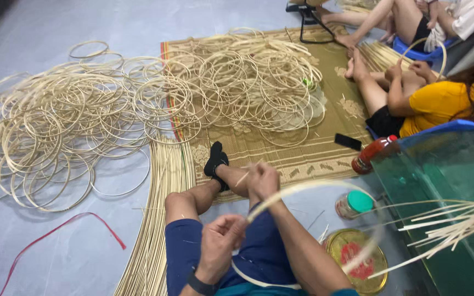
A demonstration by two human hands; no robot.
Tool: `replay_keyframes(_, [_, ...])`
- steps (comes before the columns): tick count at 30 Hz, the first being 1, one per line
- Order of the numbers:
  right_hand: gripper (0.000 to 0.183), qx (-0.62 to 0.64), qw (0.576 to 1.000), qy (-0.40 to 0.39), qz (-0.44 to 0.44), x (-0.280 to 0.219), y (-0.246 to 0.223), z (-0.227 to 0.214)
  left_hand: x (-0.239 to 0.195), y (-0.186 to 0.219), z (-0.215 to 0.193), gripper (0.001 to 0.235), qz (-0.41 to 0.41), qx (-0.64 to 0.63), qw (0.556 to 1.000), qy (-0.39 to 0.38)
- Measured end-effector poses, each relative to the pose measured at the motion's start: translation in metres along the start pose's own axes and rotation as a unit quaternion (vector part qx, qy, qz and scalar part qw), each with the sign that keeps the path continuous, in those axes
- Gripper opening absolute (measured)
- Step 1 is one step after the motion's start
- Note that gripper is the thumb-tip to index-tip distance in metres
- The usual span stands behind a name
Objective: The person bends thin bamboo strips into circular hoops and joins the ends by hand. They repeat this process, creating multiple hoops and placing them on a pile on the floor.
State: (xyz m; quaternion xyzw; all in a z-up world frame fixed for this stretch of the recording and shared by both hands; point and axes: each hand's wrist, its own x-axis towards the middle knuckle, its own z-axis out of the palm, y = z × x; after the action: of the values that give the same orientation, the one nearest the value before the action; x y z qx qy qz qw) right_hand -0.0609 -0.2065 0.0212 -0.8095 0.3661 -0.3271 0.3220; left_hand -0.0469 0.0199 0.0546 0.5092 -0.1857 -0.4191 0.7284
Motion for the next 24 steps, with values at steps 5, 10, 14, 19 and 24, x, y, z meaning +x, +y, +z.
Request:
replay_keyframes(5, [0.016, -0.043, 0.953, -0.107, -0.279, -0.054, -0.07, -0.064, 0.016, 0.034, -0.018, 0.023, 0.008, 0.116, 0.991, 0.062])
replay_keyframes(10, [0.048, -0.087, 0.858, 0.006, -0.507, -0.053, -0.13, -0.12, 0.028, 0.047, -0.031, 0.027, 0.02, 0.139, 0.989, 0.055])
replay_keyframes(14, [0.056, -0.244, 0.811, -0.097, -0.523, -0.024, -0.133, -0.111, 0.033, 0.055, -0.028, 0.029, 0.014, 0.125, 0.992, -0.021])
replay_keyframes(19, [0.051, -0.246, 0.791, -0.155, -0.538, -0.018, -0.112, -0.095, 0.052, 0.082, -0.024, 0.053, -0.145, 0.116, 0.981, -0.058])
replay_keyframes(24, [0.037, -0.177, 0.818, -0.042, -0.546, -0.019, -0.118, -0.088, 0.07, 0.085, -0.015, 0.077, -0.108, 0.184, 0.97, -0.12])
